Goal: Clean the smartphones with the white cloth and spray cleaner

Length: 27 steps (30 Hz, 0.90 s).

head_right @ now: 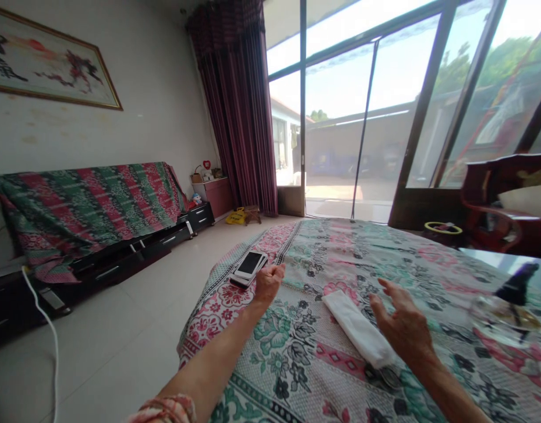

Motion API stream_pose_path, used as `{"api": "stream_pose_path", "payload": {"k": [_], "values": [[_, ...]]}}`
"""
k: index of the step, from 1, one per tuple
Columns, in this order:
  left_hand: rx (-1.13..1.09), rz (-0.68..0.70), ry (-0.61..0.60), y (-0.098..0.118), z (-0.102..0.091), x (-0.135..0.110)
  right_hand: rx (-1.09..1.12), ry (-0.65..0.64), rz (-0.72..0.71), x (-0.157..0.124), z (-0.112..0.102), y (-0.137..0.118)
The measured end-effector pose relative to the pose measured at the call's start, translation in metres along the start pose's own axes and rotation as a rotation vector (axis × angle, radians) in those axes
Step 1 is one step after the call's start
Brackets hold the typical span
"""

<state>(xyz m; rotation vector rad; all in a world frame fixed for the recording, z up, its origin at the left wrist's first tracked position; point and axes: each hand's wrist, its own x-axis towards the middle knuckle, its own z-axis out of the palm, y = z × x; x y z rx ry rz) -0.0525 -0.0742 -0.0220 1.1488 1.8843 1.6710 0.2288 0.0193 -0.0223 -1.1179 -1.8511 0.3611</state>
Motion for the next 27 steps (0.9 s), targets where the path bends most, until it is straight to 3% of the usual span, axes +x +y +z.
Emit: {"api": "stream_pose_path", "payload": {"k": [2,3,6,9,14,20,27], "values": [[0.109,0.047,0.118,-0.001,-0.038,0.010,0.118,-0.096,0.004,0.001,0.017,-0.020],[0.303,0.113,0.209,-0.003,-0.053,0.014,0.191,-0.170,0.003,0.002,0.031,-0.034],[0.715,0.123,0.289,-0.016,-0.083,0.018,0.433,-0.342,0.017,0.001,0.085,-0.080],[0.835,0.112,0.249,-0.032,-0.089,0.015,0.613,-0.515,0.075,-0.002,0.145,-0.123],[0.829,0.212,0.320,-0.050,-0.081,0.010,0.594,-0.532,0.110,0.006,0.217,-0.157],[0.780,0.221,0.364,-0.058,-0.073,0.010,0.452,-0.537,0.058,0.035,0.253,-0.160],[0.707,0.179,0.360,-0.056,-0.070,0.010,0.348,-0.534,-0.039,0.039,0.259,-0.162]]}}
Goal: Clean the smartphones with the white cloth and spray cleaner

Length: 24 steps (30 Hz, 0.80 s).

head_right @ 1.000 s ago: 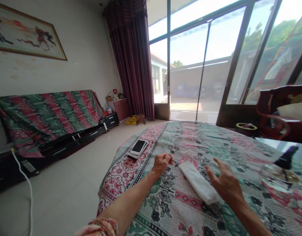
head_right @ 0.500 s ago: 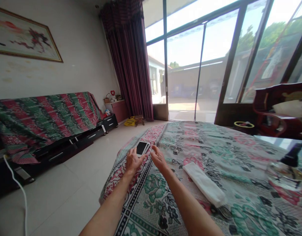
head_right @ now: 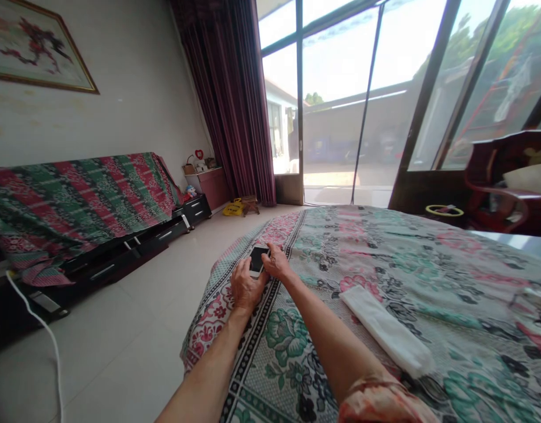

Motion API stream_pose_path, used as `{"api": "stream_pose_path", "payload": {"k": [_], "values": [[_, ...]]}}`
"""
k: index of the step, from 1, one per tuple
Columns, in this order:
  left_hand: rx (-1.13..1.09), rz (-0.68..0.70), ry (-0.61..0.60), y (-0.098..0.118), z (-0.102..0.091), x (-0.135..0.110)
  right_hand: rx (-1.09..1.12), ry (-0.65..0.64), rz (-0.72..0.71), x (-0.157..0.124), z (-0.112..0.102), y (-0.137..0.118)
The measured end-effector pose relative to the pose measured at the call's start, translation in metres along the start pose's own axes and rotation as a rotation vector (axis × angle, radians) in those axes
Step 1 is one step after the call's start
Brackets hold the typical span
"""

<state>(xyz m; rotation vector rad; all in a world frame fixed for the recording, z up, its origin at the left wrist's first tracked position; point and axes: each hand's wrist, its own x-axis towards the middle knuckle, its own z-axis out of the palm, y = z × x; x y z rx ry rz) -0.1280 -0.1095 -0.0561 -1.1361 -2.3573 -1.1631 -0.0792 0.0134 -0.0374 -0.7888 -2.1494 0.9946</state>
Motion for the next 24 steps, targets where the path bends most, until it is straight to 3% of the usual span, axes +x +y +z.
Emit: {"api": "stream_pose_path", "payload": {"k": [6,9,12,16,20,24], "values": [[-0.071,-0.032,0.042,0.001,-0.007,0.001,-0.021,0.004,-0.009,-0.005,-0.008,-0.008],[-0.115,0.046,0.048,0.009,-0.014,-0.001,-0.039,0.028,-0.025,-0.016,-0.025,-0.015],[-0.228,0.143,0.007,0.024,-0.018,-0.008,-0.076,0.090,-0.021,-0.038,-0.051,-0.015],[-0.351,0.216,-0.189,0.049,-0.011,-0.029,-0.190,0.175,-0.002,-0.079,-0.094,-0.001],[-0.407,0.244,-0.355,0.069,0.007,-0.054,-0.254,0.159,0.059,-0.116,-0.135,0.016],[-0.425,0.249,-0.420,0.090,0.023,-0.068,-0.207,0.122,0.079,-0.139,-0.175,0.031]]}}
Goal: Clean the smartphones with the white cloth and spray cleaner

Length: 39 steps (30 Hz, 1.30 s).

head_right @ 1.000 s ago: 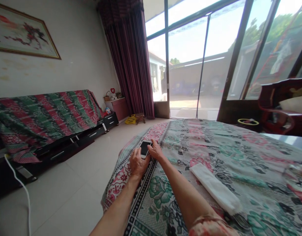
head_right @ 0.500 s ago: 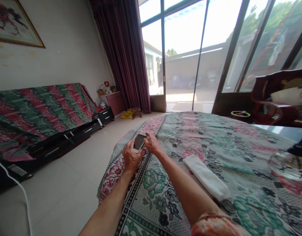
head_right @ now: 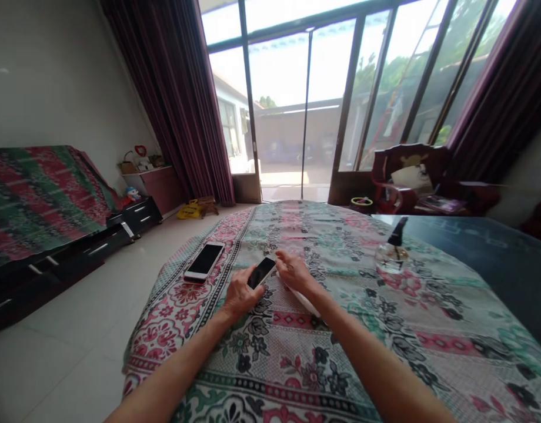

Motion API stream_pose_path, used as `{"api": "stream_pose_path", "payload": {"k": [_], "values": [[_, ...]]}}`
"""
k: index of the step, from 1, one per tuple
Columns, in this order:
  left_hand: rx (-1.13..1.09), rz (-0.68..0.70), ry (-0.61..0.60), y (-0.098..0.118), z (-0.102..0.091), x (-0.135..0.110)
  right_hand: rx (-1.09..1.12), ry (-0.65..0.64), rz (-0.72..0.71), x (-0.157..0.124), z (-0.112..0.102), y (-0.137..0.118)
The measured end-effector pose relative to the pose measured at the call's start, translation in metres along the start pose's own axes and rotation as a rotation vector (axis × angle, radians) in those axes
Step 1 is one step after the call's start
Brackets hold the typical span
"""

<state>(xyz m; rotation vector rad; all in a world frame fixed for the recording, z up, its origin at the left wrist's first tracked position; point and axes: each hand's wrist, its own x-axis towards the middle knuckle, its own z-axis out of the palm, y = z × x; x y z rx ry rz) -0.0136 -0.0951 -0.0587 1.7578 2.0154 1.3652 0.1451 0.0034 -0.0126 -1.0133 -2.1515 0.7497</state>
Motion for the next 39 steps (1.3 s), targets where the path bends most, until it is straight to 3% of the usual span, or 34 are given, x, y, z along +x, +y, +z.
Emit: {"api": "stream_pose_path", "payload": {"k": [5,8,13,21,25,29,31,33,36,39], "values": [[0.104,-0.066,-0.028,0.020,0.024,0.013,-0.018,-0.003,0.144,-0.017,-0.047,0.042],[0.256,-0.115,-0.029,0.029,0.034,0.019,-0.032,-0.026,0.219,-0.030,-0.061,0.062],[0.353,-0.073,-0.019,0.031,0.041,0.015,0.004,-0.055,0.234,-0.037,-0.054,0.065],[0.343,0.029,-0.139,0.019,0.029,0.013,0.097,-0.125,0.294,-0.027,-0.042,0.061],[0.330,0.035,-0.144,0.019,0.030,0.016,0.182,-0.198,0.336,-0.028,-0.047,0.059],[0.298,0.045,-0.120,0.021,0.030,0.017,0.449,-0.248,0.472,-0.031,-0.064,0.055],[0.273,0.051,-0.106,0.024,0.031,0.016,0.547,-0.117,0.539,-0.030,-0.073,0.054],[0.236,0.077,-0.101,0.029,0.034,0.013,0.486,0.145,0.514,-0.028,-0.081,0.052],[0.178,0.150,-0.144,0.041,0.042,0.007,0.117,0.508,0.308,-0.026,-0.085,0.049],[0.177,0.179,-0.193,0.055,0.048,0.000,-0.285,0.575,0.065,-0.027,-0.079,0.046]]}}
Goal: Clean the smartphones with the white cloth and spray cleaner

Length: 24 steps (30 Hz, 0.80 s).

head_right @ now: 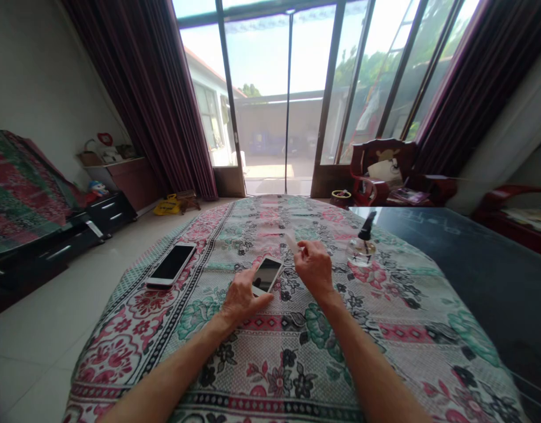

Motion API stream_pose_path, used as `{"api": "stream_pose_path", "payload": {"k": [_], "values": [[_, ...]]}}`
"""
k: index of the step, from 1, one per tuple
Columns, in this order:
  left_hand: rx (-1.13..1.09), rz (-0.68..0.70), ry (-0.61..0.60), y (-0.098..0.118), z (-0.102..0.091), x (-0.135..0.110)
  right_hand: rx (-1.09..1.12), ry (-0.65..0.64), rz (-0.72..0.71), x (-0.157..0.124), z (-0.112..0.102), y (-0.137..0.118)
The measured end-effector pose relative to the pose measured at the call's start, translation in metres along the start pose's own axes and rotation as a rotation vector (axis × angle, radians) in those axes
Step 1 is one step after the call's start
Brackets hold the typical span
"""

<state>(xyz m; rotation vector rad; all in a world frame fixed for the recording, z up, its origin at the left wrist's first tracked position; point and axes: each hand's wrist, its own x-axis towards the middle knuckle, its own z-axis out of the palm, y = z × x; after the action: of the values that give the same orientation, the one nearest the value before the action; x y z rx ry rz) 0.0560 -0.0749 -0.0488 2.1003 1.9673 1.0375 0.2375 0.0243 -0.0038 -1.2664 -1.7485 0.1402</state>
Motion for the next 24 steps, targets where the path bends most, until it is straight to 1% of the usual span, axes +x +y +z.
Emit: {"api": "stream_pose_path", "payload": {"k": [1,3,7,9,12,15,19,21,24], "values": [[0.005,-0.005,-0.012,0.004,0.001,-0.001,-0.060,-0.017,-0.069,-0.003,0.002,-0.001],[-0.001,-0.012,-0.041,0.009,0.001,-0.003,-0.127,-0.070,-0.134,-0.008,0.006,-0.002],[-0.069,0.036,-0.105,0.009,0.000,-0.004,-0.138,-0.145,-0.139,-0.014,0.011,-0.002],[-0.105,0.071,-0.114,0.005,0.001,-0.004,-0.131,-0.183,-0.153,-0.017,0.012,-0.004],[-0.151,0.109,-0.092,0.001,0.004,-0.004,-0.156,-0.256,-0.184,-0.021,0.011,-0.012],[-0.191,0.113,-0.059,0.000,0.005,-0.003,-0.204,-0.368,-0.199,-0.026,0.008,-0.021],[-0.224,0.127,-0.035,-0.003,0.003,-0.003,-0.215,-0.514,-0.249,-0.030,0.009,-0.021],[-0.208,0.145,-0.022,-0.005,0.001,-0.003,-0.172,-0.535,-0.317,-0.032,0.013,-0.015],[-0.163,0.167,-0.021,-0.005,0.000,-0.003,-0.125,-0.531,-0.419,-0.033,0.020,-0.006]]}}
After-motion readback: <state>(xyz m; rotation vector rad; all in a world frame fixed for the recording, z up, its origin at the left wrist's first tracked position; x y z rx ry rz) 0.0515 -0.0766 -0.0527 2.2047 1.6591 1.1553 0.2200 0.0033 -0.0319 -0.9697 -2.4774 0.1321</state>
